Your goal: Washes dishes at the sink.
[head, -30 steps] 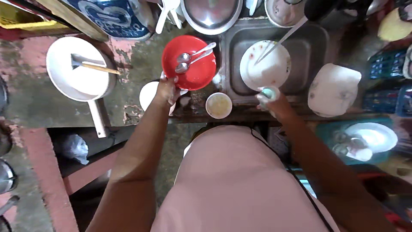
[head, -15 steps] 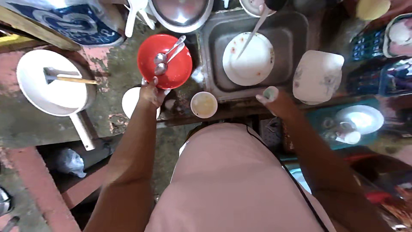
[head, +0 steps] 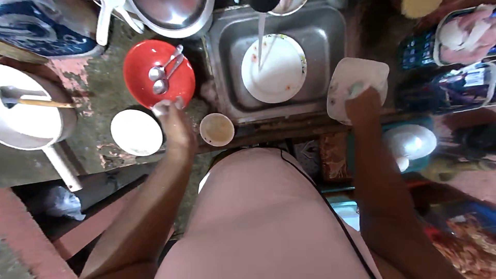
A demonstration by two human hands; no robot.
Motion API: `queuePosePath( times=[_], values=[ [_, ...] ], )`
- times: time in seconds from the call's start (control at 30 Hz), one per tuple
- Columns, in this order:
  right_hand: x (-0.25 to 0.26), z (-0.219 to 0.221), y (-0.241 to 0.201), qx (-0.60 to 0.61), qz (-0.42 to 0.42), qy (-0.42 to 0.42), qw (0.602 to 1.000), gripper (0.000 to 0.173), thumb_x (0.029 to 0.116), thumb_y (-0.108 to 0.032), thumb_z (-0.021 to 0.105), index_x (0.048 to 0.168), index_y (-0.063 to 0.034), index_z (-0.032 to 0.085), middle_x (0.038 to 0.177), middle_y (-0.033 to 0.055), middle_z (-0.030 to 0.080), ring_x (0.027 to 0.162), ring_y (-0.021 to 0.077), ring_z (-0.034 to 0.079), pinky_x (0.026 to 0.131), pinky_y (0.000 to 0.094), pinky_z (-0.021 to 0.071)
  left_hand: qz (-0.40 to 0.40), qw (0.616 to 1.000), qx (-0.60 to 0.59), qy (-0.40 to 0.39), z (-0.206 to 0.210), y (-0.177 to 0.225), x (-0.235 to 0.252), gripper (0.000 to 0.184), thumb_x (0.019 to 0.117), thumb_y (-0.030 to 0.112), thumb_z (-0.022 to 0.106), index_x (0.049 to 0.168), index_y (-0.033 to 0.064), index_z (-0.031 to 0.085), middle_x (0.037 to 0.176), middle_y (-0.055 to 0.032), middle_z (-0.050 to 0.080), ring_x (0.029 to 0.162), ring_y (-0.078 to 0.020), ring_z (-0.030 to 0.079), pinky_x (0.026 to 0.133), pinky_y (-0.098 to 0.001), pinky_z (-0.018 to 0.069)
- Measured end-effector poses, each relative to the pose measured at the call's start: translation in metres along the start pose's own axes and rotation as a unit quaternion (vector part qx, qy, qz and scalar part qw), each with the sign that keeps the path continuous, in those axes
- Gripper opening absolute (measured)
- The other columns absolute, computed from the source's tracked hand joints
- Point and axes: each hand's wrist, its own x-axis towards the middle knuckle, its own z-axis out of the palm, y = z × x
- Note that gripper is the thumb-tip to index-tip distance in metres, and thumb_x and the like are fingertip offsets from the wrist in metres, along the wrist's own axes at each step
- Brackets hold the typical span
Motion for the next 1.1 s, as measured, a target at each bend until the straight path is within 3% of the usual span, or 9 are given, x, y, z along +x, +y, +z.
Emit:
queuePosePath(
  times=[0.13,0.23,0.33,0.4,0.57,0.77,0.9,1.0,1.1],
  values=[
    [0.042,-0.009,0.052,0.009,0.051,0.038,0.998,0.062,0.0988,-0.028,0.062,0.147,0.0069,0.042,0.143,0.0392,0.047,0.129,0.0571,0.051,0.101,0.0732,0.0438,0.093,0.957,0.016,-0.275,0.093,0.016,-0.035,0.025,0.1038,0.015,0.050,0.124,0.0017,0.057,0.121,-0.0059,0.061,0.102,-0.0115,0.063,0.084,-0.0332,0.0573],
    [0.057,-0.013,0.086,-0.017,0.081,-0.003,0.997,0.056,0.1008,-0.025,0.058,0.140,0.0129,0.046,0.136,0.0412,0.052,0.127,0.0580,0.052,0.101,0.0743,0.0423,0.050,0.882,0.158,-0.441,0.175,0.028,-0.053,0.041,0.1086,0.030,0.051,0.144,0.0098,0.056,0.140,-0.0100,0.062,0.125,-0.0183,0.062,0.105,-0.0424,0.0526],
    [0.065,-0.011,0.110,0.006,0.086,-0.030,0.996,0.050,0.1011,-0.024,0.058,0.135,0.0117,0.051,0.132,0.0402,0.055,0.125,0.0576,0.053,0.098,0.0772,0.0410,0.034,0.830,0.257,-0.495,0.252,0.027,-0.067,0.057,0.1091,0.041,0.048,0.155,0.0084,0.041,0.146,-0.0158,0.057,0.133,-0.0278,0.057,0.111,-0.0506,0.0470],
    [0.062,-0.011,0.117,0.051,0.082,-0.044,0.994,0.048,0.1017,-0.023,0.059,0.136,0.0101,0.052,0.134,0.0377,0.055,0.126,0.0547,0.053,0.101,0.0745,0.0406,0.016,0.823,0.280,-0.495,0.292,0.021,-0.073,0.068,0.1073,0.045,0.049,0.160,0.0064,0.030,0.149,-0.0184,0.054,0.135,-0.0314,0.055,0.112,-0.0535,0.0459],
    [0.054,-0.012,0.118,0.125,0.113,-0.050,0.984,0.051,0.1006,-0.023,0.062,0.141,0.0064,0.050,0.137,0.0330,0.055,0.129,0.0488,0.053,0.105,0.0683,0.0411,0.032,0.801,0.310,-0.512,0.349,0.010,-0.086,0.064,0.1075,0.041,0.049,0.152,-0.0030,0.038,0.139,-0.0246,0.059,0.129,-0.0350,0.059,0.107,-0.0558,0.0483],
    [0.060,-0.012,0.125,0.186,0.105,-0.037,0.976,0.053,0.0987,-0.022,0.064,0.143,0.0028,0.048,0.139,0.0279,0.056,0.127,0.0411,0.056,0.105,0.0612,0.0449,0.068,0.787,0.347,-0.506,0.362,0.008,-0.100,0.068,0.1030,0.044,0.056,0.150,-0.0027,0.042,0.145,-0.0227,0.054,0.133,-0.0323,0.056,0.108,-0.0534,0.0479],
    [0.059,-0.015,0.126,0.132,0.125,-0.044,0.982,0.057,0.1011,-0.022,0.061,0.147,0.0058,0.042,0.142,0.0337,0.051,0.131,0.0491,0.051,0.105,0.0677,0.0409,0.130,0.773,0.352,-0.511,0.356,0.004,-0.090,0.070,0.1010,0.045,0.061,0.154,0.0025,0.043,0.159,-0.0186,0.041,0.145,-0.0348,0.042,0.118,-0.0552,0.0356],
    [0.051,-0.020,0.117,0.087,0.101,0.014,0.991,0.058,0.1016,-0.025,0.056,0.152,-0.0021,0.038,0.143,0.0332,0.051,0.131,0.0509,0.052,0.104,0.0697,0.0425,0.094,0.844,0.357,-0.389,0.326,0.002,-0.064,0.072,0.0992,0.051,0.061,0.155,0.0089,0.044,0.159,-0.0178,0.042,0.143,-0.0377,0.044,0.116,-0.0545,0.0409],
    [0.039,-0.022,0.114,0.132,0.013,0.082,0.988,0.059,0.1024,-0.024,0.054,0.155,-0.0060,0.037,0.149,0.0258,0.050,0.137,0.0395,0.051,0.113,0.0562,0.0422,0.010,0.935,0.317,-0.157,0.284,-0.013,-0.023,0.070,0.0972,0.049,0.064,0.152,0.0095,0.047,0.151,-0.0267,0.047,0.139,-0.0398,0.048,0.112,-0.0530,0.0436]
  ],
)
